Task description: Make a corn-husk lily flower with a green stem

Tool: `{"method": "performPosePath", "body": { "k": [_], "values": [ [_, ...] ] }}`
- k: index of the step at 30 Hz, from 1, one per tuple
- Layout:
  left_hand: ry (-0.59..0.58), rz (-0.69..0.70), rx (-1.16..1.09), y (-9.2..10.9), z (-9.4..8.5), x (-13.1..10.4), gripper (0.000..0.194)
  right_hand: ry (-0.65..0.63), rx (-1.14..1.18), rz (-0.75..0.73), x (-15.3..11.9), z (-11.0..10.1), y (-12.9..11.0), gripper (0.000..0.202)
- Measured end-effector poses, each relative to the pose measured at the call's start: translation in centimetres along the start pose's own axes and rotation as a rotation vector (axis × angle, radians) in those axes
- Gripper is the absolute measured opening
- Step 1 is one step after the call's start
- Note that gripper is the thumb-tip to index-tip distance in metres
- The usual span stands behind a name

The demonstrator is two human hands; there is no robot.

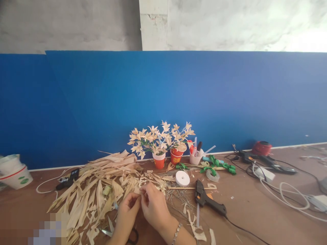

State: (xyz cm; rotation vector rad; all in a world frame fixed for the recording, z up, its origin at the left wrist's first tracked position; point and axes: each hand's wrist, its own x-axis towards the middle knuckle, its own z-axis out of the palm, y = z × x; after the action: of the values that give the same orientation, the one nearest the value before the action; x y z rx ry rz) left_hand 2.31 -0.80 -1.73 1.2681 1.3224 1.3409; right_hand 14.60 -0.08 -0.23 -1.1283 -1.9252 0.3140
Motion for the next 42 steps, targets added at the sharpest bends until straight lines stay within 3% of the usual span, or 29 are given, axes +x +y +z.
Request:
{"method": "performPosePath", "body": {
  "k": [11, 25, 34, 42],
  "values": [
    [0.002, 0.045, 0.154, -0.1, -0.1, -0.4, 0.021, -0.041, -0.041, -0.001, 0.2, -0.4, -0.4, 0.026],
    [0.030, 0.084, 0.262, 0.1, -0.1, -0.5, 0.023, -0.063, -0.110, -0.035, 0.0, -0.2, -0.2, 0.027],
    [0.021, 0.098, 0.138, -0.7, -0.2, 0.0, 0.025, 0.104, 0.218, 0.106, 1.0, -1.1, -0.4, 0.021],
    [-0.023, 0.110, 0.081, -0.6, -0.1, -0.1, 0.024, 0.017, 0.431, 0.258, 1.3, -0.8, 0.2, 0.010]
  ]
}}
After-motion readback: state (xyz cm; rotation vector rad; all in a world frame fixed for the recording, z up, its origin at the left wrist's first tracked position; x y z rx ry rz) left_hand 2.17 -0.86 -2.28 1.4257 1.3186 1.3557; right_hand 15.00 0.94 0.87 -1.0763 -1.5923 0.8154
